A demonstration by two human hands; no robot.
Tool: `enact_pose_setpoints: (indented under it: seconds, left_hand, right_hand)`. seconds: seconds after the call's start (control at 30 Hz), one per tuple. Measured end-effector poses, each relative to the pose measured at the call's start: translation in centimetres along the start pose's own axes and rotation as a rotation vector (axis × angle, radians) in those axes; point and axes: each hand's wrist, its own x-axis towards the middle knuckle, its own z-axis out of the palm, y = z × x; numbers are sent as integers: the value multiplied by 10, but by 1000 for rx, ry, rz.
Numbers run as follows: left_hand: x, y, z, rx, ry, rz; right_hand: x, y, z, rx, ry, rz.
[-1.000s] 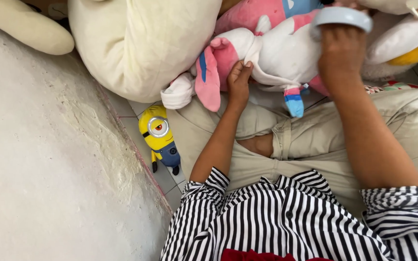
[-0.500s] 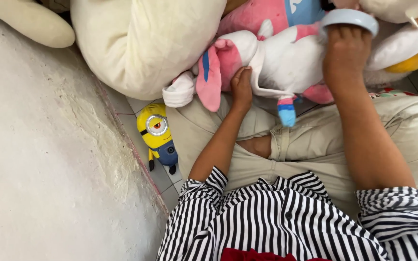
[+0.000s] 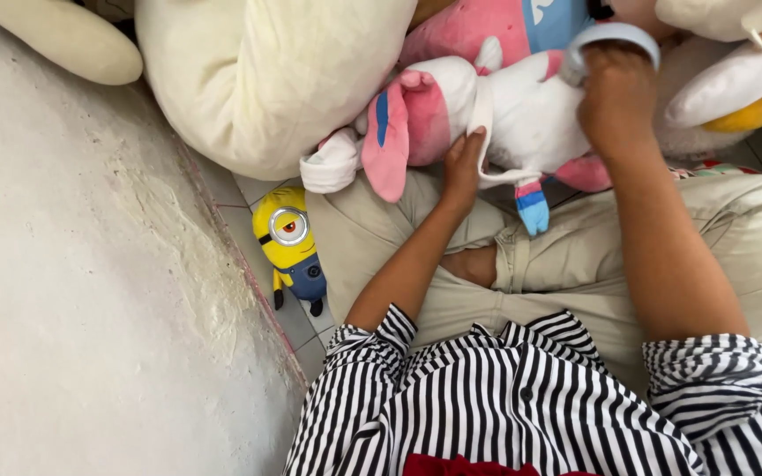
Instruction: Using a small brush to clean and groom a plush toy while rotating it to reach all surfaces.
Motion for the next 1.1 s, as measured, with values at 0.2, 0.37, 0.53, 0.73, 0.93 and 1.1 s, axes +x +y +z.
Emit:
enact_pose_setpoints:
  seconds: [0.2,0.37,0.53,0.73,0.93,1.1]
  left_hand:
    - [-17,22,6,196,-54,-487]
    - [-17,36,12,33,37,-505]
    - [-26,41,14,29,68,-389]
    - [-28,34,21,26,37,-13]
    - [-1,-16,8,49,105,106]
    - [-13,19,25,133,207,101]
  right_hand:
    - [-22,27,18,337,-201,197]
    - [-24,15,-8,327,-454,233]
    - [-23,5,-33,328,-698,167]
    - [-22,-15,-47,402,-205,11]
    - [-14,-74,-44,437,20,-340]
    - [-18,-29,-25,56,4,-160]
